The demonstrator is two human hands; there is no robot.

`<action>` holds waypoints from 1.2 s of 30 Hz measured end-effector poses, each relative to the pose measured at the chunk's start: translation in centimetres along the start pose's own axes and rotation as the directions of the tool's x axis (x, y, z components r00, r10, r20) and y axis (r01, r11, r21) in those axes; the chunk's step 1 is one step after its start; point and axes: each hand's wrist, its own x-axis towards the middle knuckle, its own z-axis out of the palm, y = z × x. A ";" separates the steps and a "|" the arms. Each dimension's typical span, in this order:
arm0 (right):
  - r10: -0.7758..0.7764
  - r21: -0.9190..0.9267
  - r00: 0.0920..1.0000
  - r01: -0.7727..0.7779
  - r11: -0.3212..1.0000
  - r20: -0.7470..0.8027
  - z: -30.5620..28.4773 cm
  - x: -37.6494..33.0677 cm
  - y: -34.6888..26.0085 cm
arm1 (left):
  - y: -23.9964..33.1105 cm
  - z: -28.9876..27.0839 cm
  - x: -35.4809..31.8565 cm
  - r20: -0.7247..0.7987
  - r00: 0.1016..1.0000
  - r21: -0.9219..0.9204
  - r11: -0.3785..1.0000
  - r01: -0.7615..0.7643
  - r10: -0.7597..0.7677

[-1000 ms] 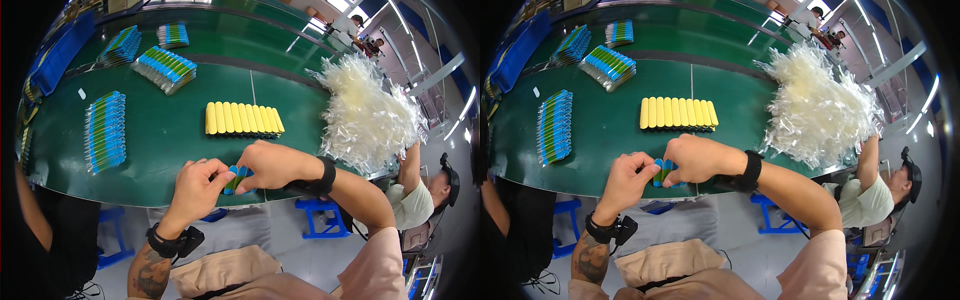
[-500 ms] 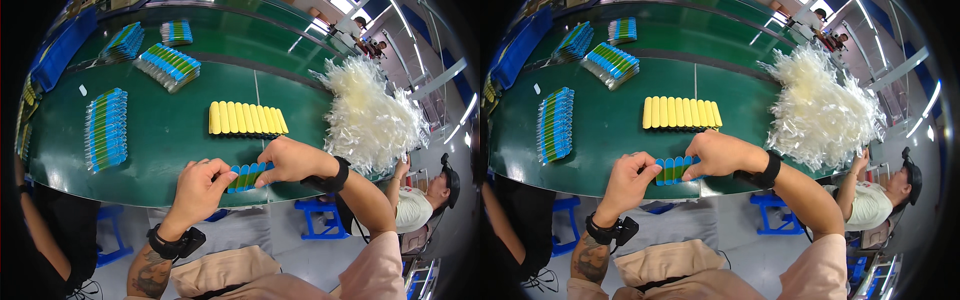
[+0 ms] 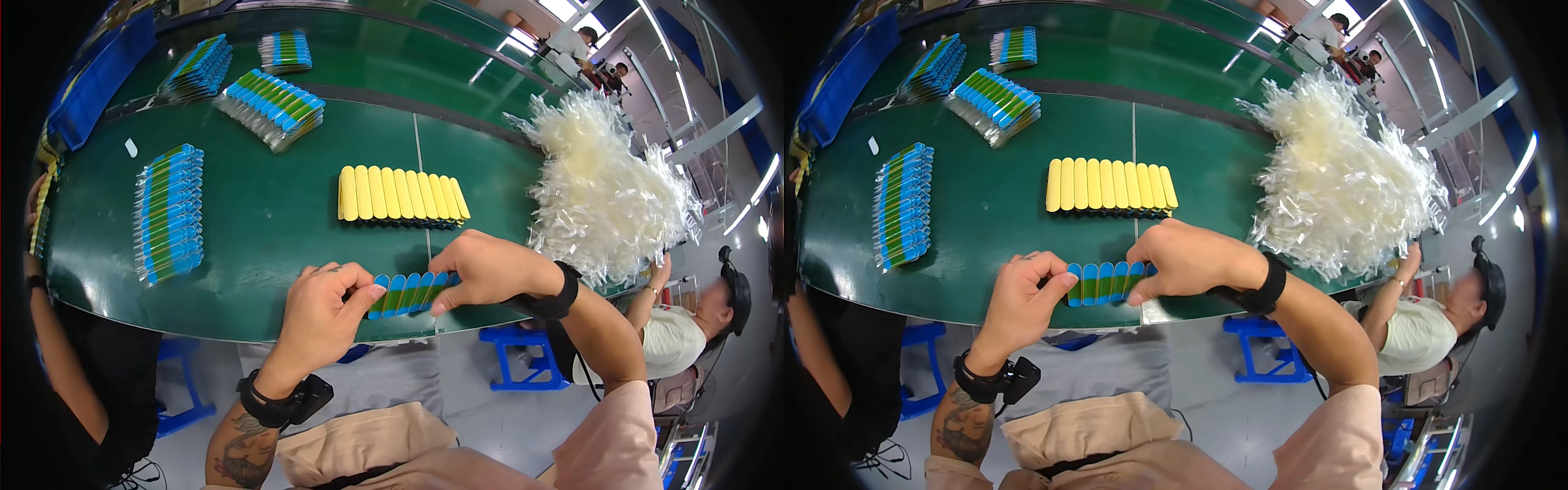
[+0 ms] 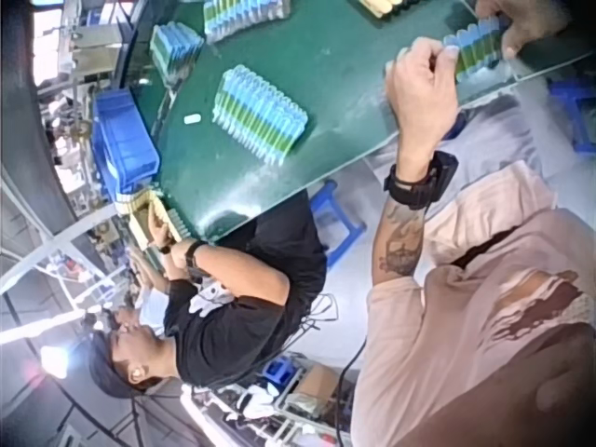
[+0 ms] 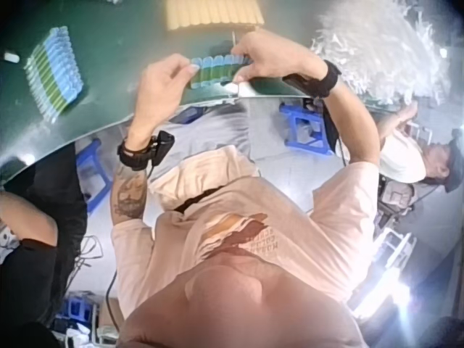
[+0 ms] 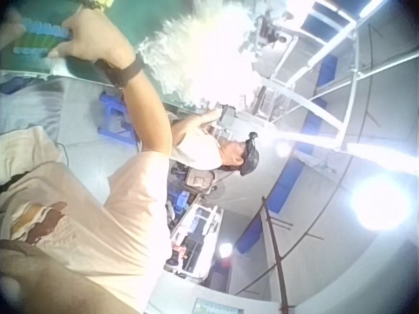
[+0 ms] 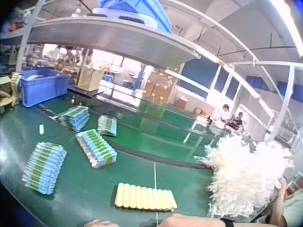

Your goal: The person picks up a row of yellow batteries, places them onto a strip of adhesive tape, and presses the tape against them. They then pick up a row of blue and green batteries, place them onto another strip of tape, and press the tape against them.

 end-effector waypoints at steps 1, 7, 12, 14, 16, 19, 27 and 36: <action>-0.087 -0.021 0.993 0.085 0.996 -0.082 0.4 0.0 0.8 | 0.1 0.0 0.0 -0.005 1.000 0.000 1.000 -0.001 0.001; -0.049 -0.004 0.988 0.049 0.999 -0.146 0.4 -0.5 1.4 | 0.0 0.3 0.3 0.035 0.996 -0.095 0.991 0.091 -0.088; 0.022 -0.006 0.997 -0.022 1.000 -0.069 0.1 -0.4 0.2 | -0.3 0.1 -0.1 0.000 0.998 -0.061 0.996 0.067 -0.067; -0.029 0.009 0.997 0.029 1.000 -0.074 0.5 -0.5 0.7 | -0.2 0.1 -0.1 -0.010 0.997 -0.051 0.996 0.079 -0.080; -0.031 0.002 0.997 0.031 1.000 -0.071 0.3 -0.6 0.3 | 0.0 0.0 0.0 0.003 0.999 -0.003 0.999 0.051 -0.051; -0.024 0.008 0.997 0.025 1.000 -0.079 0.2 -0.8 0.1 | -0.1 0.2 -0.2 -0.027 1.000 -0.018 1.000 -0.002 0.001; -0.125 -0.056 0.976 0.117 0.992 -0.179 0.5 -0.9 2.9 | -0.1 0.2 0.2 -0.014 0.998 -0.049 0.997 0.059 -0.059; -0.110 -0.014 0.980 0.109 0.994 -0.166 0.4 -1.6 2.3 | 0.1 0.2 0.0 -0.034 0.999 -0.028 0.999 0.033 -0.034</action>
